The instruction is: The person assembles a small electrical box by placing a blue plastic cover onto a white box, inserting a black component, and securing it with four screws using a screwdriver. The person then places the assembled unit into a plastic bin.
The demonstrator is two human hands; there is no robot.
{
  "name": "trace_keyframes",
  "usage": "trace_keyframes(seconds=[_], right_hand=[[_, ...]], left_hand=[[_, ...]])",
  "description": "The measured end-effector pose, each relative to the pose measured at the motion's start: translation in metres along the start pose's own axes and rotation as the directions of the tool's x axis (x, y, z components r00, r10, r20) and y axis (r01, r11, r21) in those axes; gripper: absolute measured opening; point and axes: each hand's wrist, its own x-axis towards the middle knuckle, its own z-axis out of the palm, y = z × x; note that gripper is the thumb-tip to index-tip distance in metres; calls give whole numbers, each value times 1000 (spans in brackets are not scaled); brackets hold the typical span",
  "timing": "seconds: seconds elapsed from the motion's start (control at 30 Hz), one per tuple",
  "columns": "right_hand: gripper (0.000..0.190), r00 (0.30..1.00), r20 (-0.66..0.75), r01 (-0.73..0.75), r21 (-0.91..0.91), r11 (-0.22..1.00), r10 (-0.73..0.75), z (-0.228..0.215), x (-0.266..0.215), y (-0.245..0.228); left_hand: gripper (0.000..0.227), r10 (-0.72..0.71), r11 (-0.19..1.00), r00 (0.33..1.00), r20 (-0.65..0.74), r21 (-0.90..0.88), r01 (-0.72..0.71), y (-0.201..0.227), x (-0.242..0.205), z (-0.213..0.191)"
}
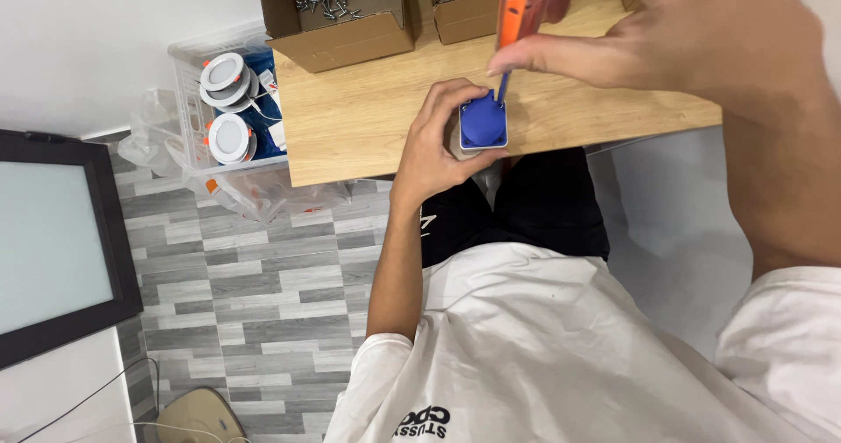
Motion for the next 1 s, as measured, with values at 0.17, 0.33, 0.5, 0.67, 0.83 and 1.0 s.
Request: trace_keyframes(seconds=[0.17, 0.33, 0.5, 0.67, 0.83, 1.0], right_hand=[[50, 943, 0, -327, 167, 930, 332, 12, 4, -23], [43, 943, -95, -313, 66, 947, 318, 24, 1, -28], [51, 955, 2, -296, -38, 954, 297, 11, -3, -27], [50, 957, -41, -279, 155, 948, 289, -12, 0, -44], [32, 900, 201, -411, 688, 598, 388, 38, -25, 34], [54, 859, 95, -395, 749, 532, 503, 28, -54, 46]], left_hand=[[70, 17, 999, 1000, -26, 32, -17, -3, 0, 4], [71, -2, 999, 999, -53, 50, 4, 1, -1, 7], [75, -20, 996, 998, -58, 85, 25, 0, -2, 7], [71, -40, 997, 998, -55, 65, 44, 4, 0, 6], [72, -52, 995, 997, -61, 86, 58, -3, -3, 9], [69, -48, 992, 995, -87, 108, 57, -1, 1, 9]])
